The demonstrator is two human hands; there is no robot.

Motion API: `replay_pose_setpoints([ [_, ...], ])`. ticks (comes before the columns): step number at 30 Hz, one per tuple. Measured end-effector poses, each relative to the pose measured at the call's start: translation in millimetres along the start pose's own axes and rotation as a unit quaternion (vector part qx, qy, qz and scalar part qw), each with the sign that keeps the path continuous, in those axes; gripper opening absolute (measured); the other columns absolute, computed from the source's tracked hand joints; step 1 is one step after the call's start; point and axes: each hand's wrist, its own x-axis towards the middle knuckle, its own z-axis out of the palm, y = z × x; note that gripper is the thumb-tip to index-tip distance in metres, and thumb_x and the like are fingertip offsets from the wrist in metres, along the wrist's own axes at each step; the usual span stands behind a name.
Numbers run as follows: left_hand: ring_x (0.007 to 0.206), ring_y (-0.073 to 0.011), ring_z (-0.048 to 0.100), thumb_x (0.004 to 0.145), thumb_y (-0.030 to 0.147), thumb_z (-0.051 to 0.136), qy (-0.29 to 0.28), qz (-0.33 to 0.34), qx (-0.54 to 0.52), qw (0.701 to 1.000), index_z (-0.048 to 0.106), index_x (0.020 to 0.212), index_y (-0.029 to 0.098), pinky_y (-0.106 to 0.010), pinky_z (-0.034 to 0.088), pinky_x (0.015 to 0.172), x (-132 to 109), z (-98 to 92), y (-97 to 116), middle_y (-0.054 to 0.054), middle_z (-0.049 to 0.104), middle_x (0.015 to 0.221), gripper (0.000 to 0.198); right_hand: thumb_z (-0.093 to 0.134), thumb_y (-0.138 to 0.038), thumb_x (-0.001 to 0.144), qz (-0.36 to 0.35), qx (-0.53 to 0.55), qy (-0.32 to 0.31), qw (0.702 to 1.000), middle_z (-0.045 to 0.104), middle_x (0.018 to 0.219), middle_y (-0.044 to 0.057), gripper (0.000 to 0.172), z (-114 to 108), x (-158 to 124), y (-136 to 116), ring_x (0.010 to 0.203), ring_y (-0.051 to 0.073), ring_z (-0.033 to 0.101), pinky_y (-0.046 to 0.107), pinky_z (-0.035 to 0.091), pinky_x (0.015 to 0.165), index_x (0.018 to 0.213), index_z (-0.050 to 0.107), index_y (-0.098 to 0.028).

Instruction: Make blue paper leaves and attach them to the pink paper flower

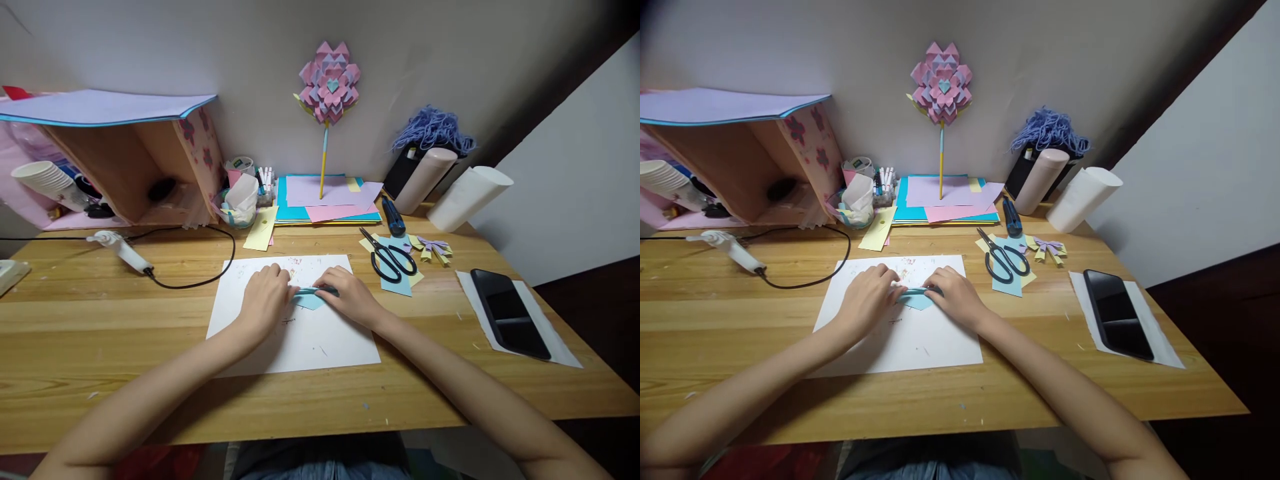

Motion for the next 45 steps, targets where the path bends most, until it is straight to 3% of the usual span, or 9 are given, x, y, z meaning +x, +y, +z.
replay_pose_setpoints([
  [6,0.077,-0.0159,0.057,0.087,0.040,0.038,-0.081,0.033,-0.284,0.955,0.064,0.085,0.018,-0.027,0.042,0.066,10,18.4,-10,-0.005,0.064,0.082,0.035,0.050,-0.018,0.084,-0.088,-0.058,0.076,0.992,0.062,0.081,0.006,0.013,1,-6,0,0.080,0.018,0.052,0.030,0.043,0.069,0.089,0.062,-0.018],
  [11,0.075,-0.0135,0.058,0.082,0.040,0.048,-0.080,0.033,-0.367,0.926,0.066,0.083,0.020,-0.024,0.042,0.066,8,15.2,-8,-0.002,0.066,0.083,0.027,0.047,-0.014,0.085,-0.150,-0.094,0.120,0.977,0.064,0.081,0.007,0.018,1,-9,-2,0.079,0.017,0.053,0.030,0.045,0.068,0.092,0.063,-0.018],
  [15,0.070,-0.0123,0.056,0.083,0.035,0.049,-0.022,0.072,-0.305,0.949,0.065,0.081,0.020,-0.025,0.040,0.064,5,11.9,-5,-0.001,0.065,0.077,0.022,0.049,-0.017,0.084,-0.138,-0.073,0.124,0.980,0.064,0.084,0.007,0.017,-1,-10,-5,0.080,0.017,0.054,0.031,0.046,0.069,0.095,0.062,-0.019],
  [19,0.070,-0.0134,0.053,0.086,0.030,0.046,0.081,0.161,-0.153,0.972,0.063,0.080,0.018,-0.027,0.037,0.064,3,11.2,-2,-0.002,0.063,0.074,0.021,0.053,-0.021,0.082,-0.123,-0.036,0.128,0.983,0.064,0.084,0.006,0.016,-3,-10,-7,0.079,0.017,0.054,0.032,0.046,0.070,0.095,0.061,-0.019],
  [23,0.071,-0.0144,0.051,0.088,0.019,0.040,0.146,0.259,0.004,0.955,0.060,0.085,0.017,-0.028,0.036,0.066,1,12.3,-2,-0.003,0.061,0.075,0.020,0.050,-0.018,0.084,-0.125,-0.043,0.132,0.982,0.064,0.079,0.006,0.013,-3,-11,-5,0.076,0.016,0.053,0.031,0.044,0.068,0.088,0.062,-0.019],
  [27,0.071,-0.0150,0.052,0.087,0.010,0.037,0.154,0.314,0.075,0.934,0.058,0.087,0.014,-0.029,0.036,0.068,0,20.6,-3,-0.004,0.060,0.074,0.022,0.048,-0.016,0.083,-0.132,-0.064,0.121,0.982,0.063,0.077,0.006,0.013,-1,-9,-1,0.075,0.017,0.052,0.030,0.043,0.067,0.082,0.061,-0.017],
  [35,0.072,-0.0161,0.049,0.085,0.013,0.040,0.096,0.250,0.031,0.963,0.059,0.082,0.014,-0.030,0.036,0.069,-1,39.6,-3,-0.005,0.059,0.077,0.019,0.046,-0.015,0.083,-0.086,-0.035,0.034,0.995,0.060,0.077,0.006,0.012,5,-6,3,0.076,0.017,0.049,0.029,0.040,0.069,0.079,0.058,-0.016],
  [40,0.076,-0.0168,0.049,0.085,0.021,0.044,0.056,0.149,-0.086,0.984,0.059,0.082,0.017,-0.030,0.036,0.070,-1,39.9,1,-0.004,0.058,0.079,0.015,0.048,-0.016,0.082,-0.055,0.011,0.006,0.998,0.059,0.079,0.005,0.010,4,-6,3,0.079,0.017,0.049,0.029,0.040,0.071,0.080,0.058,-0.017],
  [45,0.078,-0.0167,0.051,0.083,0.029,0.048,0.016,0.064,-0.204,0.977,0.059,0.080,0.019,-0.031,0.036,0.072,0,37.3,2,-0.003,0.058,0.081,0.015,0.052,-0.017,0.081,0.005,0.065,0.002,0.998,0.060,0.078,0.004,0.007,2,-4,1,0.079,0.017,0.050,0.030,0.039,0.073,0.078,0.058,-0.019],
])
